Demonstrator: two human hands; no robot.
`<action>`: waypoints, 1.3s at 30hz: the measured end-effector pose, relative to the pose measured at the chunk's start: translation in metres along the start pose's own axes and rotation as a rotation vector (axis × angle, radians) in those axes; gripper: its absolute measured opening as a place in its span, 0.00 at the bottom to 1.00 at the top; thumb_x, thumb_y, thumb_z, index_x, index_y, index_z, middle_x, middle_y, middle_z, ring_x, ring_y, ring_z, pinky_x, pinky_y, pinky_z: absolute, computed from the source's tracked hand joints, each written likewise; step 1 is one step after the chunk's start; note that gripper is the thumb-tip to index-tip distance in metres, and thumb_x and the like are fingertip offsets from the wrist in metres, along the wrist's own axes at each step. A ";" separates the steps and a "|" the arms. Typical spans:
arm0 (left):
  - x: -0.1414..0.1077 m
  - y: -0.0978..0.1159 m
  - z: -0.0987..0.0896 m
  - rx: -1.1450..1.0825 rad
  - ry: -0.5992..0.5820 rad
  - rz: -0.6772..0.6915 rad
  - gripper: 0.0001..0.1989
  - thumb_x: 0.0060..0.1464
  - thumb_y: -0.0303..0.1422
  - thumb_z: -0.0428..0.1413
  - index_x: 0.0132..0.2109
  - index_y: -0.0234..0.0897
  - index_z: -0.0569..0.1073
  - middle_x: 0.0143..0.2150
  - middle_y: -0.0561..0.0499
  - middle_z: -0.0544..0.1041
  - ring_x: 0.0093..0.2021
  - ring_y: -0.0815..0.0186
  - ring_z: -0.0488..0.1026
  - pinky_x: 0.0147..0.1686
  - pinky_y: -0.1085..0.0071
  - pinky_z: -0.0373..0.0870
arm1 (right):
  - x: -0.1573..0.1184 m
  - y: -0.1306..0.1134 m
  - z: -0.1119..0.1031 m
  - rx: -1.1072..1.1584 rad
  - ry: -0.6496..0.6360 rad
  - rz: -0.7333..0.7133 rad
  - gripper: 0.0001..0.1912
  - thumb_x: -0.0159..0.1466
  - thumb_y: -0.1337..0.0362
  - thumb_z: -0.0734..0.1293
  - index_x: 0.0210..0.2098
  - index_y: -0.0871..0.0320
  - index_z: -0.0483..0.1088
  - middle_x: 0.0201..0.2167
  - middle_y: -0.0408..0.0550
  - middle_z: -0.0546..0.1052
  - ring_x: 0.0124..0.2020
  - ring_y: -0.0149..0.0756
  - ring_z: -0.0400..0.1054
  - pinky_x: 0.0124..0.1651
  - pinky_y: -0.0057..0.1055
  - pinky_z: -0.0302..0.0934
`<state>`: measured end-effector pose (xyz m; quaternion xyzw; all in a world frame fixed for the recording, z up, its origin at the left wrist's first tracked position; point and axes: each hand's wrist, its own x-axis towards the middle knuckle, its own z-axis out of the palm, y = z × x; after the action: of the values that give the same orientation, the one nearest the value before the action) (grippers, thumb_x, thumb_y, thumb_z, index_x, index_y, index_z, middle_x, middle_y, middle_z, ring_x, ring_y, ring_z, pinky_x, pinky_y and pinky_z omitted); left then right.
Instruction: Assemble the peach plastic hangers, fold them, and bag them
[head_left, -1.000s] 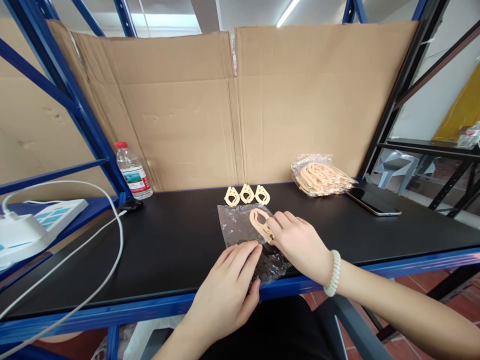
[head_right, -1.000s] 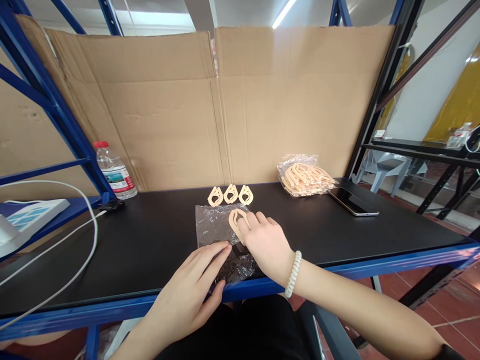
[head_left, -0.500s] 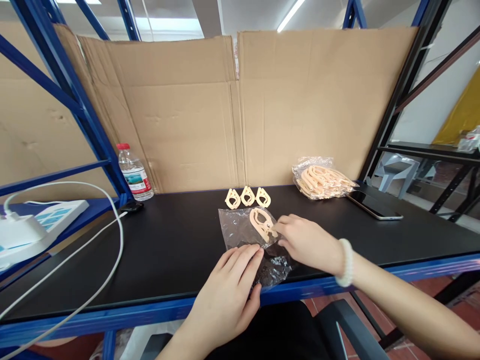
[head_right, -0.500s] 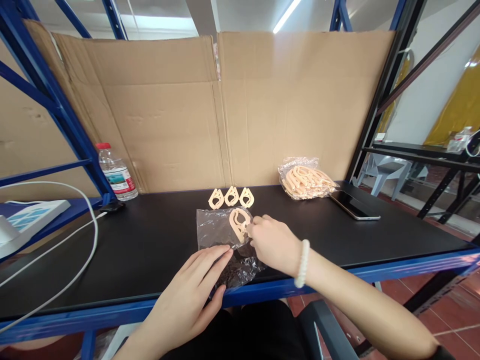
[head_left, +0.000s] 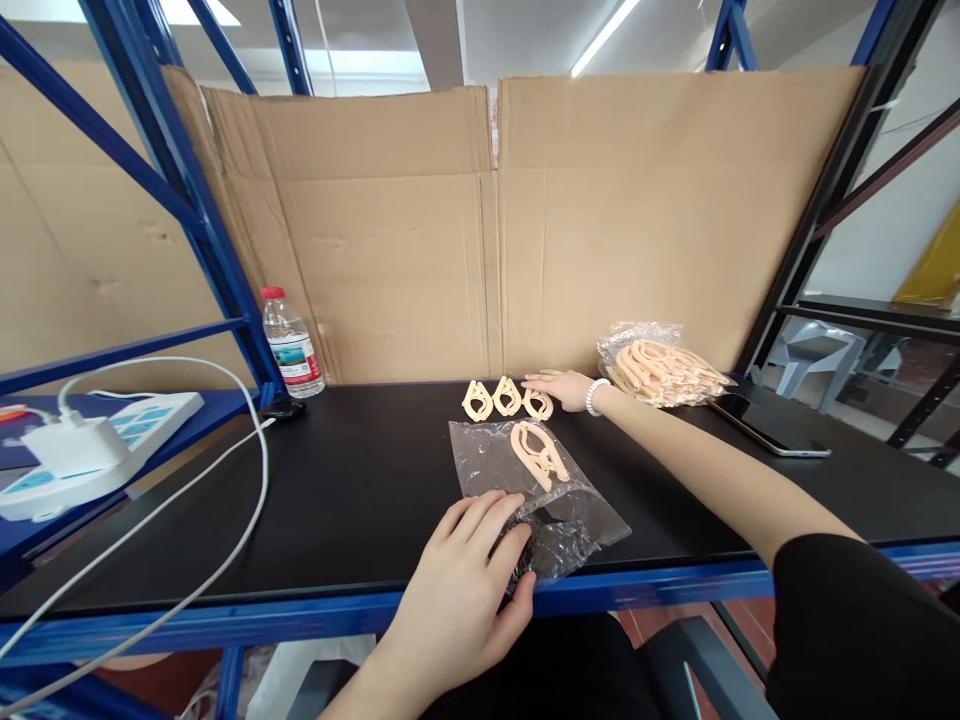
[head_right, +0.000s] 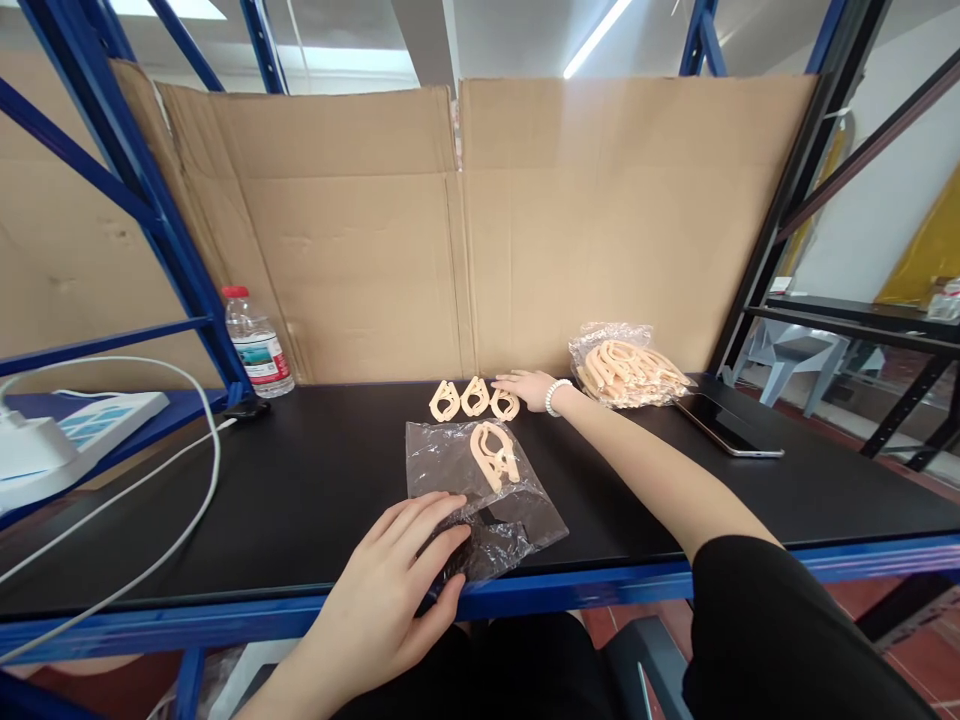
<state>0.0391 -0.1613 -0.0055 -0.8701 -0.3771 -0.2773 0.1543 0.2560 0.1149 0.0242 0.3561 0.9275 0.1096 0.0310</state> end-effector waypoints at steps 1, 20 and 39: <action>0.000 0.000 0.001 -0.002 0.004 -0.002 0.14 0.57 0.31 0.50 0.48 0.35 0.74 0.54 0.43 0.73 0.55 0.55 0.68 0.53 0.57 0.68 | -0.002 0.000 0.002 0.000 -0.008 -0.019 0.41 0.54 0.84 0.59 0.66 0.62 0.51 0.67 0.56 0.53 0.65 0.44 0.50 0.61 0.37 0.51; -0.001 0.000 0.002 0.025 0.021 0.015 0.15 0.57 0.32 0.51 0.49 0.33 0.75 0.52 0.42 0.75 0.53 0.55 0.70 0.52 0.57 0.69 | -0.197 -0.076 0.002 0.095 0.404 -0.005 0.19 0.67 0.73 0.54 0.55 0.61 0.66 0.51 0.56 0.70 0.51 0.41 0.68 0.53 0.42 0.66; -0.003 -0.004 0.004 0.049 -0.023 0.020 0.24 0.57 0.31 0.50 0.59 0.27 0.66 0.60 0.39 0.68 0.56 0.54 0.67 0.54 0.57 0.67 | -0.256 -0.148 0.011 -0.056 0.690 -0.176 0.21 0.70 0.73 0.51 0.59 0.64 0.62 0.45 0.56 0.76 0.44 0.40 0.71 0.43 0.36 0.69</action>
<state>0.0362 -0.1580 -0.0103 -0.8729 -0.3768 -0.2566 0.1738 0.3511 -0.1606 -0.0251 0.2157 0.9071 0.2456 -0.2651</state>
